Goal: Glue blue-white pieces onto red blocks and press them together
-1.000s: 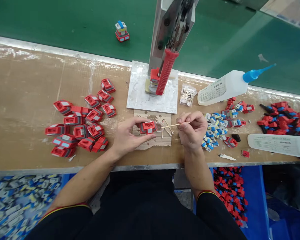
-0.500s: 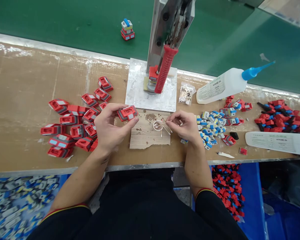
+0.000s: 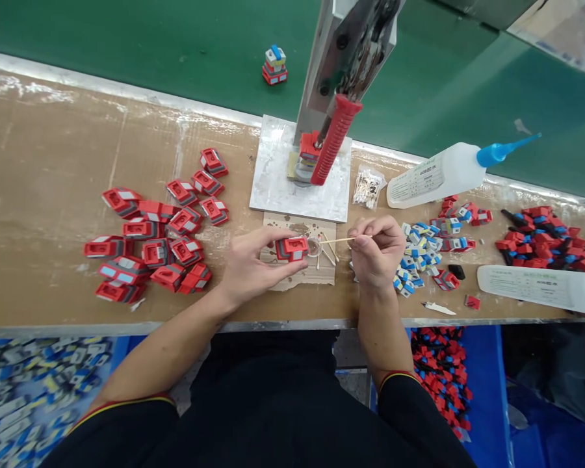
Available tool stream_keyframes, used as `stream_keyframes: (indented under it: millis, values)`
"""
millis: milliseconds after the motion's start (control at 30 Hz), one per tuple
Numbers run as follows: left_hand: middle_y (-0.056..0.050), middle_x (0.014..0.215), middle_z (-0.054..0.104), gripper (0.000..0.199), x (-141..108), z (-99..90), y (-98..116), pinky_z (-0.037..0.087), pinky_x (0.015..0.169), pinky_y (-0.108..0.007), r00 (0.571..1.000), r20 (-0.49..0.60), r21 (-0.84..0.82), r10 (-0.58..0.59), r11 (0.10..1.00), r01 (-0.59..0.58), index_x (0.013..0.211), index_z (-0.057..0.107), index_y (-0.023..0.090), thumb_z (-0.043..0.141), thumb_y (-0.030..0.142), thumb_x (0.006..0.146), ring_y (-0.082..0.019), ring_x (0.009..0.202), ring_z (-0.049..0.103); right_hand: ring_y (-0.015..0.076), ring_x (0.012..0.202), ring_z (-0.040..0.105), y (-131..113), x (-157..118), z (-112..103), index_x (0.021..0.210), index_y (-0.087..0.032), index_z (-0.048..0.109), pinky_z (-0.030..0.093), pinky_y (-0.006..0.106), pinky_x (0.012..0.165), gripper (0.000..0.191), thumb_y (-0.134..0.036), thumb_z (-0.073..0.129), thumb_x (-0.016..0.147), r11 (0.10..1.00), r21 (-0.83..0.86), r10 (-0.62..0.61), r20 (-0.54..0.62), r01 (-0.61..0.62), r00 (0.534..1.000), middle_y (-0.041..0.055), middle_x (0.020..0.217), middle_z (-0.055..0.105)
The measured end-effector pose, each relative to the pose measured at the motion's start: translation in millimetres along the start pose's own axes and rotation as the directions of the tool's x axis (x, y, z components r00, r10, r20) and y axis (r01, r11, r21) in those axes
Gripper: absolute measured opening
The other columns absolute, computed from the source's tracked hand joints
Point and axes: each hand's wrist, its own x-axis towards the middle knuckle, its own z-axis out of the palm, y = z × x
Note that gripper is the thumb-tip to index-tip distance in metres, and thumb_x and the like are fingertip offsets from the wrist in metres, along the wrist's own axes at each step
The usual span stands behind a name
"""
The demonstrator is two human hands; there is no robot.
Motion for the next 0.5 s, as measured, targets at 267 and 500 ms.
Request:
stream_keyframes:
  millis: [267,500]
  values:
    - [-0.007,0.101,0.084,0.038,-2,2.1,6,0.065,0.085,-0.029,0.997,0.081,-0.006,0.012,1.000,-0.011,0.109,0.078,0.018,0.094,0.031,0.078,-0.020,0.087,0.081,0.0148,0.062,0.070,-2,-13,13,0.077,-0.025,0.066,0.058,0.030,0.060,0.029,-0.039,0.090,0.082,0.994,-0.079,-0.066,0.081,0.073,0.994,-0.0017,0.070,0.073]
    - [-0.008,0.101,0.085,0.038,-2,1.2,5,0.065,0.084,-0.029,0.996,0.092,0.010,0.018,1.000,-0.019,0.109,0.078,0.018,0.094,0.032,0.078,-0.020,0.086,0.081,0.0141,0.065,0.073,0,-15,17,0.080,-0.024,0.068,0.060,0.027,0.061,0.022,-0.033,0.088,0.085,0.992,-0.058,-0.103,0.125,0.111,0.987,-0.0011,0.073,0.077]
